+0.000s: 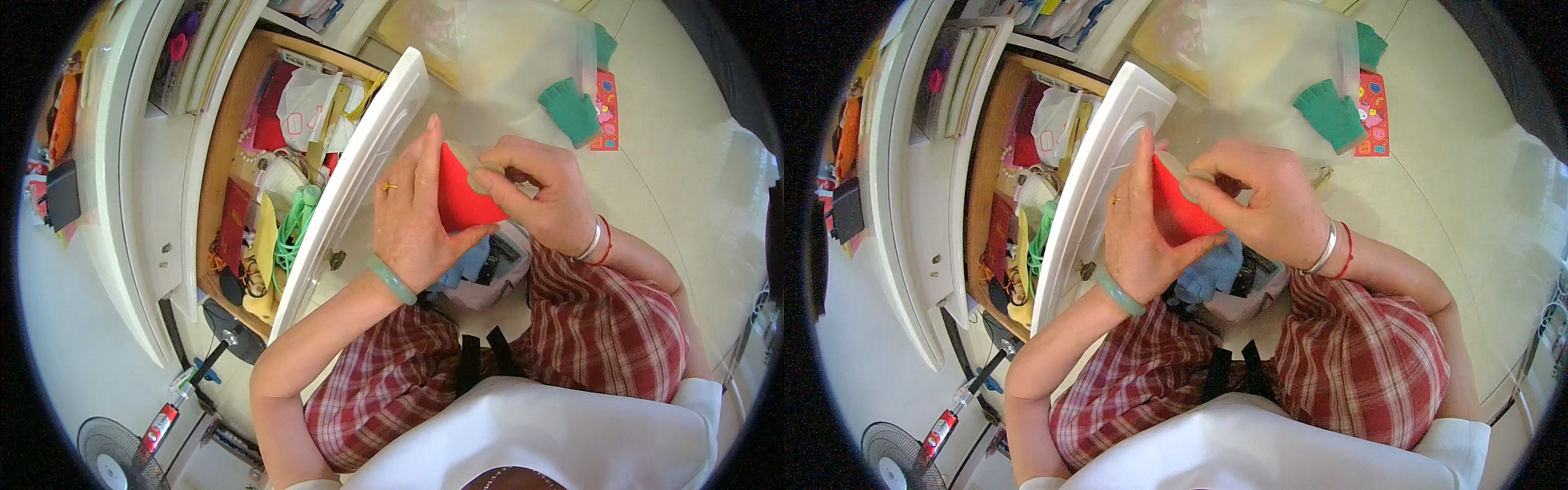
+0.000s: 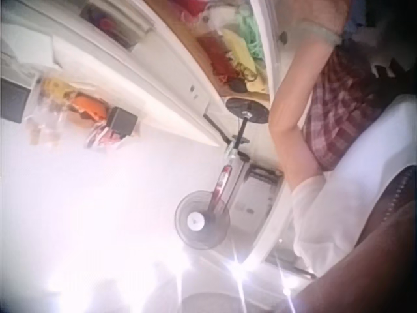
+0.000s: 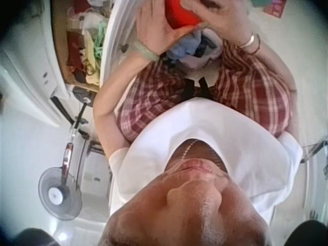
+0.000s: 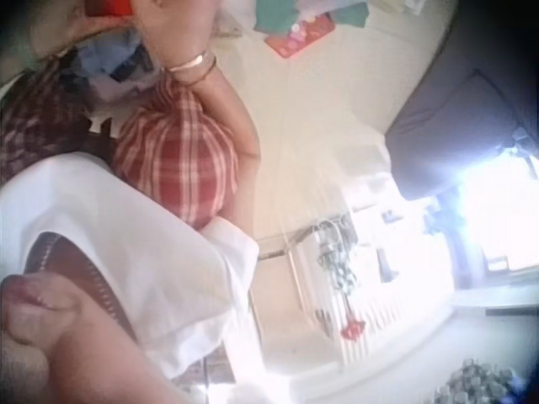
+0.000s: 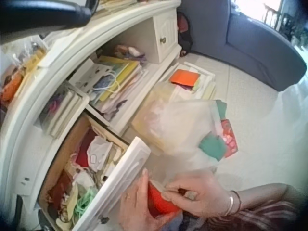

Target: The person organizes a cluttered drawer by removing various items, including a wallet, pouches, and red envelopes. They inspect the contents of the red envelopes, placing some money into a pouch, and then return the items to the drawer.

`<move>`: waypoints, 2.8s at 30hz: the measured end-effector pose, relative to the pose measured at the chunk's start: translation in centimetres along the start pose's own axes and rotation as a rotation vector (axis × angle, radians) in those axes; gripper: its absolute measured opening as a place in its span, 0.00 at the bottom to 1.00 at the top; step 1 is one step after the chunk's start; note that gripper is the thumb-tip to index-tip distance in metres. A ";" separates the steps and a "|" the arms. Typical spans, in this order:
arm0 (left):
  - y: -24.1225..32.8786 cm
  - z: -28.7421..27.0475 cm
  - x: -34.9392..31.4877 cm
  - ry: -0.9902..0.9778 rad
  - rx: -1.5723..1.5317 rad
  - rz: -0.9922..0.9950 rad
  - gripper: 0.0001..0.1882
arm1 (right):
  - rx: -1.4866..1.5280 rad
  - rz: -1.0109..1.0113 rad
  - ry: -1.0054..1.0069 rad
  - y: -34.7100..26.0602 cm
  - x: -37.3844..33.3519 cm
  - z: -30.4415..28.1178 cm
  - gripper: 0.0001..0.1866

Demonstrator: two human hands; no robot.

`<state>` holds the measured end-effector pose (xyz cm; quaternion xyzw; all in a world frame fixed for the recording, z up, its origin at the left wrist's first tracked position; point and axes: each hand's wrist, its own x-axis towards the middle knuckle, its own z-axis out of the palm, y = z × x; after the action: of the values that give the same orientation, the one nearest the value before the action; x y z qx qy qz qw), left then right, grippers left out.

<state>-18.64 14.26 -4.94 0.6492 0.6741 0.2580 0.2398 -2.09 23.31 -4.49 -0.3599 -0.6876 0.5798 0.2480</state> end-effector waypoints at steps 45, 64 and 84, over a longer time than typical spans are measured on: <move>-0.7 -0.9 -0.2 -0.422 -0.636 -0.017 0.38 | -0.460 -0.739 0.012 0.4 0.5 -0.9 0.15; -1.7 -1.5 1.1 -0.362 -0.661 -0.062 0.45 | -0.463 -0.560 -0.283 0.4 -0.3 -0.3 0.09; -2.9 -0.2 0.5 -0.222 -0.810 0.227 0.41 | 0.007 -0.389 -0.236 -2.3 0.6 -4.8 0.31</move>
<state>-20.95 14.73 -6.71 0.5965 0.4131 0.4548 0.5165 0.71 26.60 -1.34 -0.1494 -0.7663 0.5614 0.2743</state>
